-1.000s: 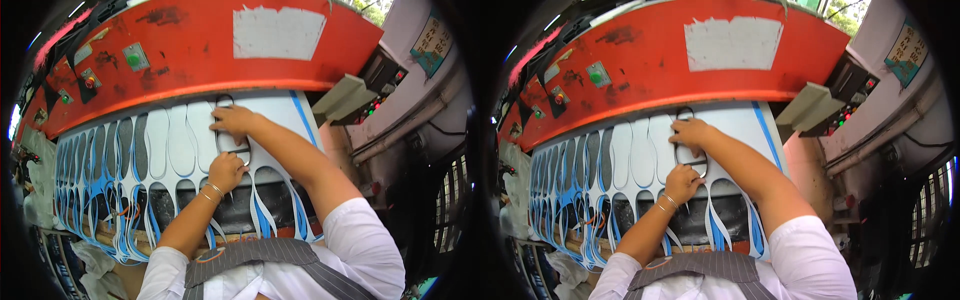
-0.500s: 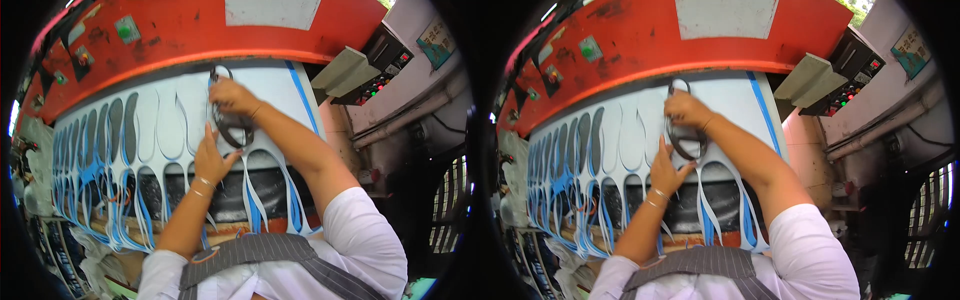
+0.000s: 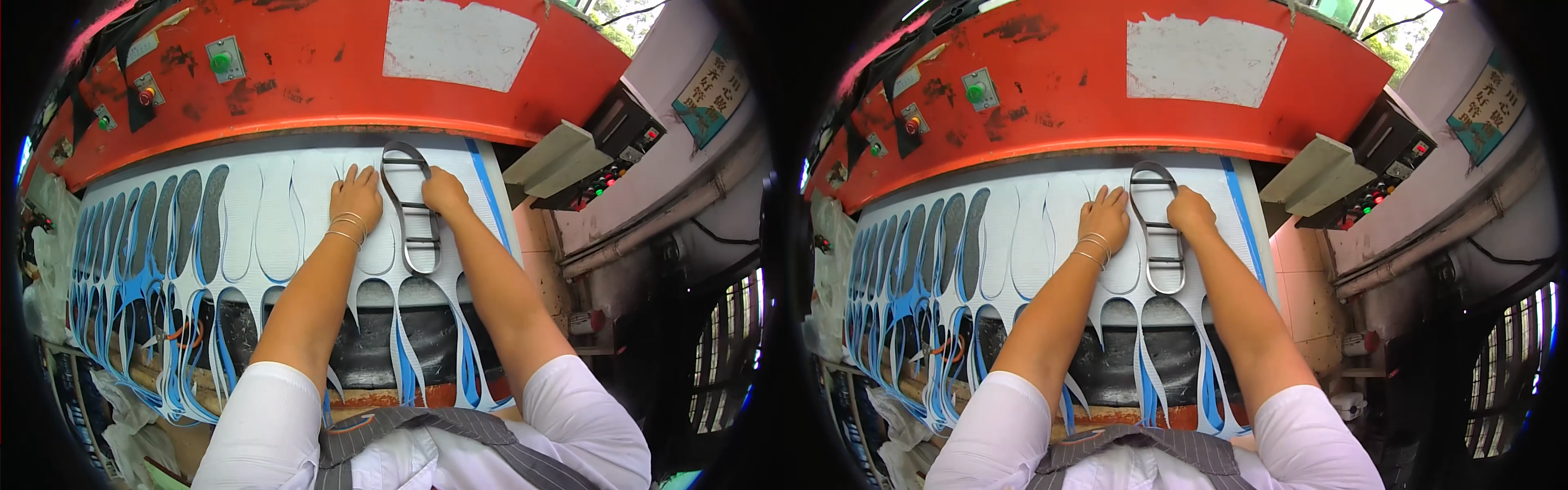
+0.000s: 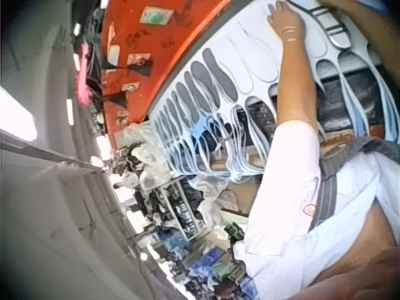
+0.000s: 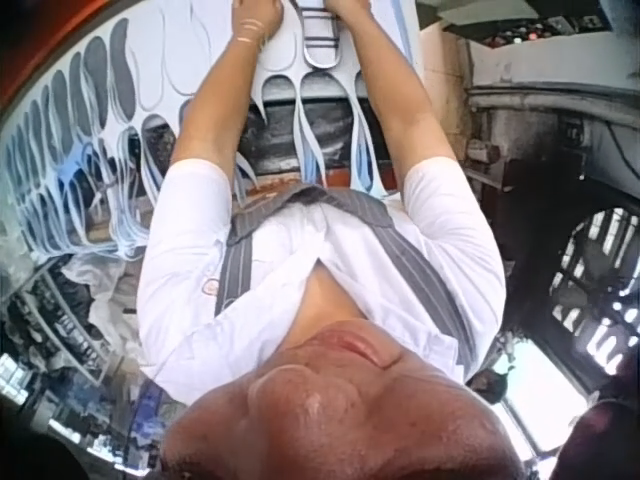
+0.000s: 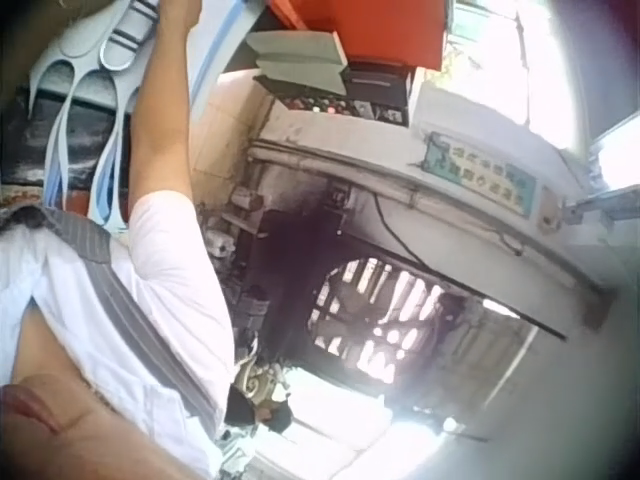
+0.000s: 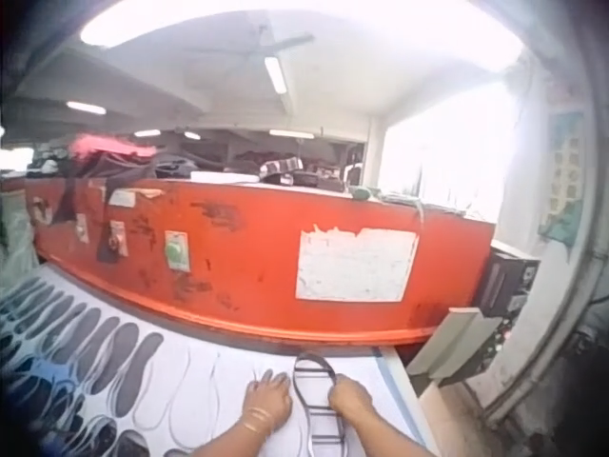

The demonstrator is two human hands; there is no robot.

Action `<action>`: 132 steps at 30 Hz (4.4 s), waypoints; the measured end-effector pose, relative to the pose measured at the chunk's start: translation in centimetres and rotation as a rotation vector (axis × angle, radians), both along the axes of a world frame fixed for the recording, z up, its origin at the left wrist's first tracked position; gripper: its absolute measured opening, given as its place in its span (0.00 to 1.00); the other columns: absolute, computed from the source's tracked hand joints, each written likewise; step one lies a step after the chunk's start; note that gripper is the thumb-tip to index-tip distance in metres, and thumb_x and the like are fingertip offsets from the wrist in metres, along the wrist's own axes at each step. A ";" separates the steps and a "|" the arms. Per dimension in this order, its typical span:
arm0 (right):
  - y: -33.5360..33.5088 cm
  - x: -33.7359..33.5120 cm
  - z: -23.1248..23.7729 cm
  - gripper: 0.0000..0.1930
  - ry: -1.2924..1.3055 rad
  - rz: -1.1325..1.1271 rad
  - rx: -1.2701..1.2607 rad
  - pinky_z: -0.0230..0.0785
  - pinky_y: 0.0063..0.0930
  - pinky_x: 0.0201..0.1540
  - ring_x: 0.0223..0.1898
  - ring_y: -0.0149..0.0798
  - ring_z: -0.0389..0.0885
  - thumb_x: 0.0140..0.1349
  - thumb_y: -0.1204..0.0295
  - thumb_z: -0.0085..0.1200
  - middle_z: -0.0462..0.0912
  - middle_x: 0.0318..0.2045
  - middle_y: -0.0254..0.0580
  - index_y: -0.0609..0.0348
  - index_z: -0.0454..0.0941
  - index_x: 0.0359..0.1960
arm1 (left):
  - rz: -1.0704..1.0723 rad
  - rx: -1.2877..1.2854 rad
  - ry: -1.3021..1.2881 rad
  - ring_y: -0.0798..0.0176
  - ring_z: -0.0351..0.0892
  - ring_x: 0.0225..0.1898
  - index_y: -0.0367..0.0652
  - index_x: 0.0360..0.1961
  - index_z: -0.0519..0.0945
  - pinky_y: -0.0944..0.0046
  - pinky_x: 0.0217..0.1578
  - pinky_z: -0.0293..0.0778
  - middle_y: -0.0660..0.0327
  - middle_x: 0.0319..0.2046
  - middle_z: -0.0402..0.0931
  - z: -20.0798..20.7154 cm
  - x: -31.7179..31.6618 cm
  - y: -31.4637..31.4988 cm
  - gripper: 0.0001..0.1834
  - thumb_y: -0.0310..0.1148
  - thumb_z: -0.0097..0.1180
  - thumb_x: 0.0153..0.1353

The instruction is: Using a hydraulic press and a metal die to cut out shoe sole components from a multi-layered sheet of material.

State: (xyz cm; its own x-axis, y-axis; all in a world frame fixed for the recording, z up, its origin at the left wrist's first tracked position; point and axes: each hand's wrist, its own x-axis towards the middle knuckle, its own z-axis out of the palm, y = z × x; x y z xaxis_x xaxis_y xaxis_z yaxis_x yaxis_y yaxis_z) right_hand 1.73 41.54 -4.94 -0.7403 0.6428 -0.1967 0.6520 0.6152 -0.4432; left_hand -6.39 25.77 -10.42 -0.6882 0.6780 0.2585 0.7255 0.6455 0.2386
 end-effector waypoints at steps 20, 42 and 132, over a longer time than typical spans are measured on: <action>-4.3 9.3 -3.1 0.46 0.316 0.617 0.195 0.37 0.52 0.71 0.70 0.55 0.53 0.35 0.46 0.72 0.64 0.63 0.64 0.54 0.70 0.57 | 0.004 -0.080 -0.116 0.58 0.58 0.67 0.47 0.58 0.73 0.51 0.61 0.58 0.62 0.63 0.67 1.9 -2.8 -1.5 0.23 0.35 0.48 0.61; -27.3 -19.7 19.3 0.17 0.964 0.528 0.330 0.71 0.38 0.24 0.22 0.47 0.80 0.55 0.58 0.64 0.80 0.22 0.42 0.54 0.73 0.37 | 0.830 0.656 0.143 0.55 0.77 0.52 0.37 0.64 0.67 0.62 0.54 0.69 0.43 0.54 0.74 19.7 -35.7 -53.6 0.31 0.28 0.50 0.56; 9.3 4.1 10.9 0.13 0.399 0.266 0.131 0.73 0.39 0.41 0.38 0.49 0.83 0.61 0.64 0.54 0.84 0.37 0.49 0.60 0.79 0.40 | -0.205 -0.632 -0.385 0.49 0.79 0.44 0.38 0.49 0.77 0.55 0.45 0.73 0.51 0.48 0.75 12.0 7.7 3.1 0.31 0.55 0.56 0.55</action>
